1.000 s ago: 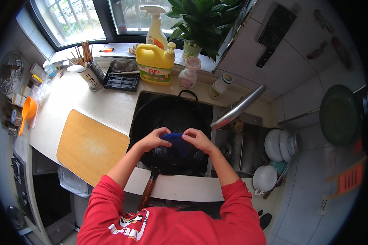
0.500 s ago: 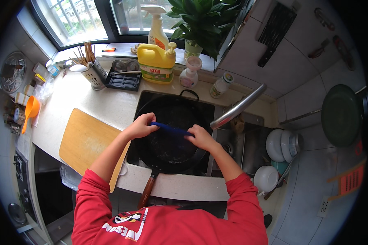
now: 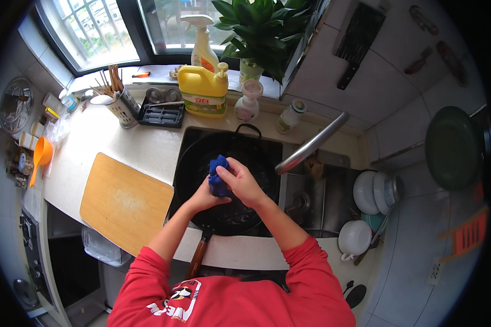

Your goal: The person cleans a wooden cutting board with a blue cloth, then wipes a wok and places it on the stove. They proceed to wipe the countertop and sink area with the blue cloth, followed by scrubbing the stovetop with a pink sponge. Finally, they wipe the stovetop again with the blue cloth.

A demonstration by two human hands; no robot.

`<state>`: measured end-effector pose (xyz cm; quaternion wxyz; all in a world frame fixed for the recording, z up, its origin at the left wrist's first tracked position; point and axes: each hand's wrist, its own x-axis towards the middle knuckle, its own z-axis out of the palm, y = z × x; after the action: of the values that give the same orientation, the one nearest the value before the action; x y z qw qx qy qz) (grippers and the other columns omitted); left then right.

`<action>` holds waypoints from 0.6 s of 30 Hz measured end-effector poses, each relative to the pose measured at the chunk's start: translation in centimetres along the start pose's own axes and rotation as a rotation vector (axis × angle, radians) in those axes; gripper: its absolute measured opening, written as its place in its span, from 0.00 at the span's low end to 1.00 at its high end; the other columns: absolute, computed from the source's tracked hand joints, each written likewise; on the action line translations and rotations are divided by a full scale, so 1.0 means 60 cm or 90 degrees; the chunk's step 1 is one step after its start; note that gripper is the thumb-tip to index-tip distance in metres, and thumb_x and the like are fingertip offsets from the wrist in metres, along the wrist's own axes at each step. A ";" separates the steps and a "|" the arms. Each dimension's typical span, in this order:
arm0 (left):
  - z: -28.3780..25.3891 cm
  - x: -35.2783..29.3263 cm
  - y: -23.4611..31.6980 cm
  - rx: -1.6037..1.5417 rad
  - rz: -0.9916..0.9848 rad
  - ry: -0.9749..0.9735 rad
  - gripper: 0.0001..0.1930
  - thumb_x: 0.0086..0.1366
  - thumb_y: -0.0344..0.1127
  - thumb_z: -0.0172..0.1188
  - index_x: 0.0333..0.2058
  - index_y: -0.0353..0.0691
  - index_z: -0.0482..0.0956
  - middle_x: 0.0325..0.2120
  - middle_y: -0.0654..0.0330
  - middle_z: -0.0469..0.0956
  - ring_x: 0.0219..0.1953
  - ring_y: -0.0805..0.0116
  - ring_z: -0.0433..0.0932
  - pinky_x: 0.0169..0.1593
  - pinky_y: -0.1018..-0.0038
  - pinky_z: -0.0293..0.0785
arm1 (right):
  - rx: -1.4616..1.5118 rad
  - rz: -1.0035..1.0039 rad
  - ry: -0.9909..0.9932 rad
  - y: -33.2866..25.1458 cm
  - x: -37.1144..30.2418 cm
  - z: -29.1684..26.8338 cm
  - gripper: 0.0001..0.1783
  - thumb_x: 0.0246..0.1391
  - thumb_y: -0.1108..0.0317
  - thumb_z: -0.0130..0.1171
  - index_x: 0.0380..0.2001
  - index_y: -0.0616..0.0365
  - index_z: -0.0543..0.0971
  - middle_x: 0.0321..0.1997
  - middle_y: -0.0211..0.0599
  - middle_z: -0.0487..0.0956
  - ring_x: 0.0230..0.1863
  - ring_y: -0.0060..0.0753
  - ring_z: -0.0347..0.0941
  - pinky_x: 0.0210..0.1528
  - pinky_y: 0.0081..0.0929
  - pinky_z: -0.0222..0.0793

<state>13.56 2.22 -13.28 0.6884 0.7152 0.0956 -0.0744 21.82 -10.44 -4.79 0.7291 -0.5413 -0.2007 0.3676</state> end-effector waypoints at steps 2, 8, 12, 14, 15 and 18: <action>0.003 0.017 -0.062 0.089 0.047 0.075 0.32 0.46 0.31 0.68 0.51 0.38 0.65 0.43 0.56 0.72 0.48 0.65 0.70 0.54 0.70 0.65 | 0.192 0.045 0.024 -0.032 -0.006 0.012 0.08 0.59 0.65 0.51 0.38 0.57 0.71 0.33 0.21 0.71 0.34 0.10 0.65 0.36 0.12 0.65; -0.027 0.034 -0.101 0.298 -0.073 0.252 0.14 0.49 0.28 0.59 0.37 0.37 0.73 0.32 0.48 0.76 0.39 0.49 0.75 0.42 0.69 0.71 | -0.319 0.121 0.317 0.162 -0.022 -0.185 0.15 0.56 0.62 0.52 0.40 0.62 0.73 0.35 0.40 0.77 0.40 0.36 0.74 0.44 0.31 0.68; -0.027 0.035 -0.146 0.506 -0.045 0.184 0.20 0.45 0.31 0.62 0.40 0.39 0.73 0.37 0.51 0.73 0.43 0.49 0.73 0.45 0.61 0.71 | -0.798 0.263 0.272 0.249 -0.030 -0.187 0.22 0.45 0.65 0.59 0.44 0.62 0.70 0.46 0.49 0.73 0.46 0.55 0.70 0.45 0.40 0.68; -0.019 0.036 -0.148 0.524 -0.068 0.159 0.21 0.44 0.33 0.63 0.41 0.41 0.74 0.38 0.52 0.73 0.43 0.50 0.73 0.46 0.61 0.71 | -1.036 0.196 0.193 0.249 -0.022 -0.149 0.38 0.40 0.65 0.63 0.56 0.60 0.60 0.60 0.50 0.60 0.59 0.51 0.59 0.56 0.52 0.57; -0.016 0.039 -0.149 0.498 -0.049 0.159 0.22 0.43 0.32 0.63 0.41 0.41 0.74 0.37 0.51 0.73 0.42 0.50 0.73 0.46 0.62 0.71 | -1.129 0.056 0.155 0.256 -0.024 -0.135 0.43 0.38 0.65 0.63 0.59 0.59 0.57 0.62 0.49 0.58 0.61 0.50 0.56 0.58 0.56 0.53; -0.006 0.047 -0.140 0.465 -0.049 0.117 0.25 0.42 0.31 0.64 0.44 0.40 0.73 0.39 0.50 0.73 0.44 0.50 0.72 0.49 0.64 0.70 | -1.135 0.006 -0.001 0.339 -0.020 -0.116 0.42 0.41 0.63 0.60 0.60 0.58 0.57 0.58 0.44 0.64 0.60 0.45 0.58 0.60 0.54 0.51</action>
<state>14.26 2.98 -22.09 0.3731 0.9132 0.1508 -0.0647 19.35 -12.91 -26.07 0.0351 -0.9078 -0.4106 0.0779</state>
